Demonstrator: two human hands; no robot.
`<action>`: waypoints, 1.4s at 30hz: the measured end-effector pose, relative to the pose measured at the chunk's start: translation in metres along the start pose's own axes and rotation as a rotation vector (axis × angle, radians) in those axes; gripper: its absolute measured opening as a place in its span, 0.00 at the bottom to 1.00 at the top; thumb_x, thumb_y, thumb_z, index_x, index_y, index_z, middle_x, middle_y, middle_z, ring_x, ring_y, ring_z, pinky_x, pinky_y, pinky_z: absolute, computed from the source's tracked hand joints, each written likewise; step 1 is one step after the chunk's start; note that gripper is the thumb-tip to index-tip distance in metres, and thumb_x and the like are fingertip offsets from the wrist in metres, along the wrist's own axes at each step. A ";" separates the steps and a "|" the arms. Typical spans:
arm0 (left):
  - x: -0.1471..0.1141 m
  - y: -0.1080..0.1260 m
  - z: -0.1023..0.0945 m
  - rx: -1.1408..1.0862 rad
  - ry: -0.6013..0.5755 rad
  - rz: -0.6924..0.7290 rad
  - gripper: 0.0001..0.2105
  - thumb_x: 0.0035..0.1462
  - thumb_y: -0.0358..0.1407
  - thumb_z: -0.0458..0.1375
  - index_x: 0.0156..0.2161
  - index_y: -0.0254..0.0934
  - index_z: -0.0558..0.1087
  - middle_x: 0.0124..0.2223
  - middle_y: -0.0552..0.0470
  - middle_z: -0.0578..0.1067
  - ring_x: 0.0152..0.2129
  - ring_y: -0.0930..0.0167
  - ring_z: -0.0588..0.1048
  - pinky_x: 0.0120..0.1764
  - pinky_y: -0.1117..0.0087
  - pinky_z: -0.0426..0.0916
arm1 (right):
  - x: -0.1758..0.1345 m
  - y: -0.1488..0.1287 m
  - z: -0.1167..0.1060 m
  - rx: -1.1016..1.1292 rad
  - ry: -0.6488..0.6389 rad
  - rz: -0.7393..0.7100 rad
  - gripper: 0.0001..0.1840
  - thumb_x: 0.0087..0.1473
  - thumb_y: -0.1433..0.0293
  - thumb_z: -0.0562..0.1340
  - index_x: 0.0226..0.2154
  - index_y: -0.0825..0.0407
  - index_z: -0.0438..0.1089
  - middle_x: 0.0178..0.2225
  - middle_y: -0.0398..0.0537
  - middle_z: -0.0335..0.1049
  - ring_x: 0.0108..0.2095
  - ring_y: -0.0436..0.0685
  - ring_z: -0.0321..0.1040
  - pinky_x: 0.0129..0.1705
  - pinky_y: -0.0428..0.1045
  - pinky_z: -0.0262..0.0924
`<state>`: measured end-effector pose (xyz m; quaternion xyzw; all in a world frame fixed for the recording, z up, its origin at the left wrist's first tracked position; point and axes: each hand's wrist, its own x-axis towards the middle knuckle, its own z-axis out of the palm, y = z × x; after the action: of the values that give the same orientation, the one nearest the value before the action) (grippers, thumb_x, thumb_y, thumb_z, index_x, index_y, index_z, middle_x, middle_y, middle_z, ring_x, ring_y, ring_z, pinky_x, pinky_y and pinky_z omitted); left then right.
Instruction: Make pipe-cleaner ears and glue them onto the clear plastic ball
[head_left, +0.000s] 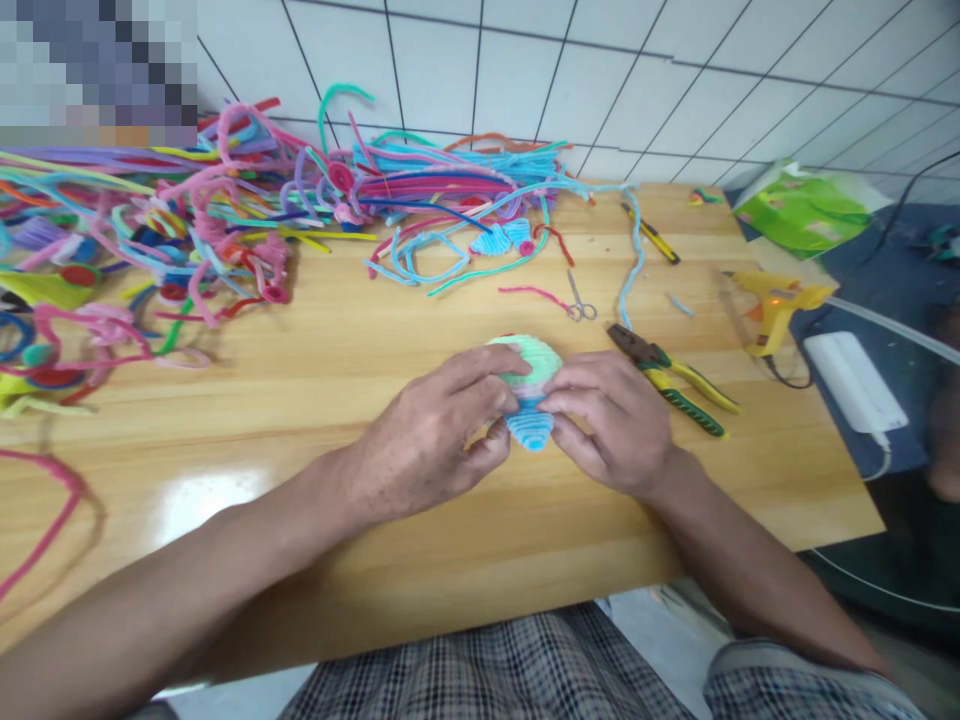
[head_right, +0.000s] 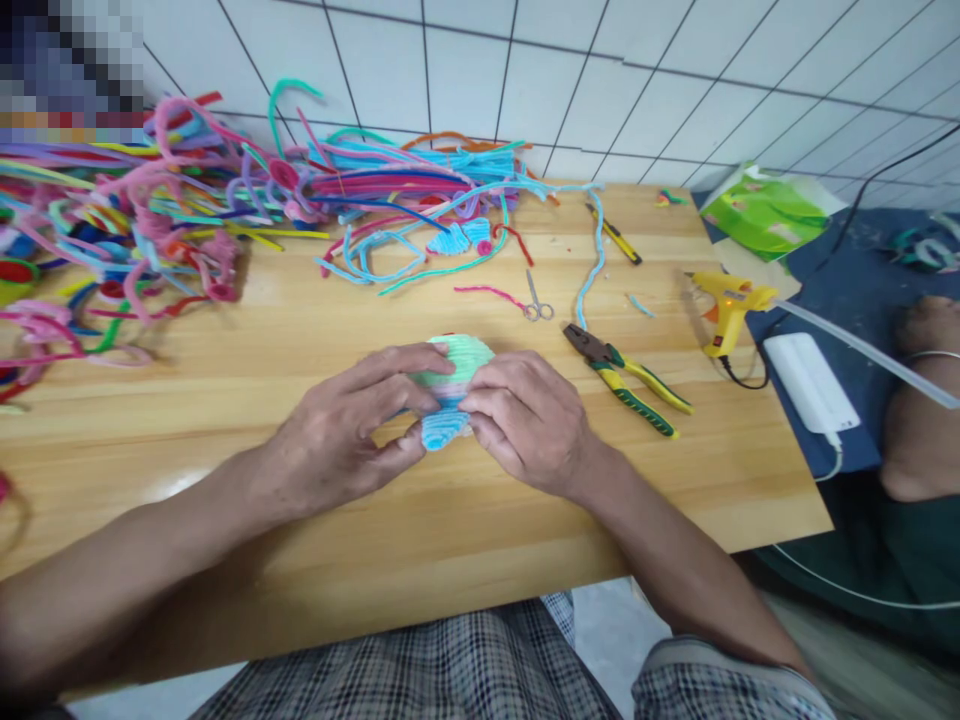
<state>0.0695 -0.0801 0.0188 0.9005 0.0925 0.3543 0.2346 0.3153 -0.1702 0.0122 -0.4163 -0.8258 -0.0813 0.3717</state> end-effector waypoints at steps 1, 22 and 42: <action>0.000 0.000 0.001 0.006 -0.001 0.003 0.07 0.70 0.25 0.62 0.49 0.36 0.72 0.56 0.35 0.84 0.65 0.57 0.83 0.63 0.56 0.84 | 0.000 0.000 0.000 -0.001 -0.003 -0.002 0.11 0.67 0.78 0.66 0.49 0.48 0.74 0.44 0.51 0.84 0.47 0.61 0.83 0.50 0.59 0.79; -0.006 -0.002 0.006 0.039 0.013 -0.008 0.13 0.71 0.26 0.60 0.58 0.35 0.75 0.62 0.34 0.81 0.65 0.58 0.82 0.65 0.56 0.83 | 0.001 -0.002 -0.005 -0.017 -0.038 0.019 0.16 0.66 0.80 0.67 0.53 0.48 0.75 0.49 0.52 0.85 0.50 0.61 0.83 0.51 0.58 0.80; -0.001 0.003 0.000 -0.018 -0.032 -0.069 0.07 0.68 0.25 0.61 0.46 0.39 0.71 0.60 0.37 0.82 0.65 0.58 0.82 0.63 0.54 0.83 | 0.002 -0.001 -0.001 0.001 0.019 -0.003 0.15 0.64 0.81 0.69 0.50 0.50 0.77 0.48 0.54 0.86 0.48 0.60 0.84 0.51 0.58 0.82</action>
<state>0.0690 -0.0827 0.0199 0.9002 0.1166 0.3323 0.2561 0.3145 -0.1706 0.0145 -0.4141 -0.8229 -0.0852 0.3797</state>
